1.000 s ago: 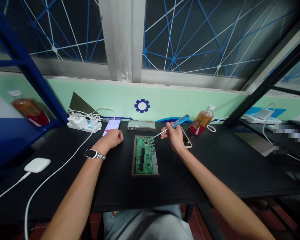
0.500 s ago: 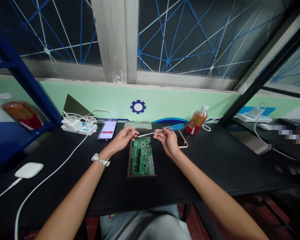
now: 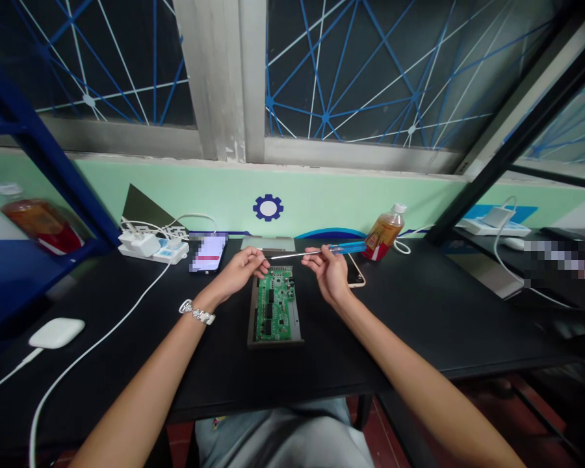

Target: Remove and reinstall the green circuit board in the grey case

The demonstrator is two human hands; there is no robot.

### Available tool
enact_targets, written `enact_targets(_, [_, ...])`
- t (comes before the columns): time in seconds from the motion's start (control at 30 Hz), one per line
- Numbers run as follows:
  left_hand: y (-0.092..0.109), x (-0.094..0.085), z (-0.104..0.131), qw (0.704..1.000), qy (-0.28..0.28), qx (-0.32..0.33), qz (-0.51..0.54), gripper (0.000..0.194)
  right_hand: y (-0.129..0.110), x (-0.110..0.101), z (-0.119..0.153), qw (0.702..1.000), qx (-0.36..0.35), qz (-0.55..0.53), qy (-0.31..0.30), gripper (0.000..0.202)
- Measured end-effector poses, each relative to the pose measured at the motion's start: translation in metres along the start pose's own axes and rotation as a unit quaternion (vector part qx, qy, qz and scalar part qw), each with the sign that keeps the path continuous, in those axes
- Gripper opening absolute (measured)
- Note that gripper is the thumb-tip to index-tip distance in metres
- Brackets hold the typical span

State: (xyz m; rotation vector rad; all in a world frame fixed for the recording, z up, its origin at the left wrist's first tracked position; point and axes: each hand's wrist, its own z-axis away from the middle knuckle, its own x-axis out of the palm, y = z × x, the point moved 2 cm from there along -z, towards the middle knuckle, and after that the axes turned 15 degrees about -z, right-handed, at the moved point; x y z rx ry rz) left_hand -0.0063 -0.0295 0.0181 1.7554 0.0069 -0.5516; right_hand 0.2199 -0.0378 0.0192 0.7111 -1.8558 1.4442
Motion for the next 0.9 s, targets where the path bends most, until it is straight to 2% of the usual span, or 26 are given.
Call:
enact_targets(0.2, [-0.002, 0.001, -0.001, 1.000, 0.006, -0.001, -0.011, 0.025, 0.000, -0.001, 0.000, 1.000, -0.002, -0.002, 0.001, 0.022])
enact_targets(0.4, [-0.003, 0.002, -0.002, 1.000, 0.009, 0.011, -0.004, 0.025, -0.003, -0.001, -0.002, 1.000, -0.006, -0.001, -0.005, 0.028])
enact_targets(0.9, [0.000, 0.006, -0.001, 0.998, 0.013, -0.009, 0.068, 0.027, -0.011, 0.002, -0.001, 0.998, 0.005, -0.009, -0.069, 0.023])
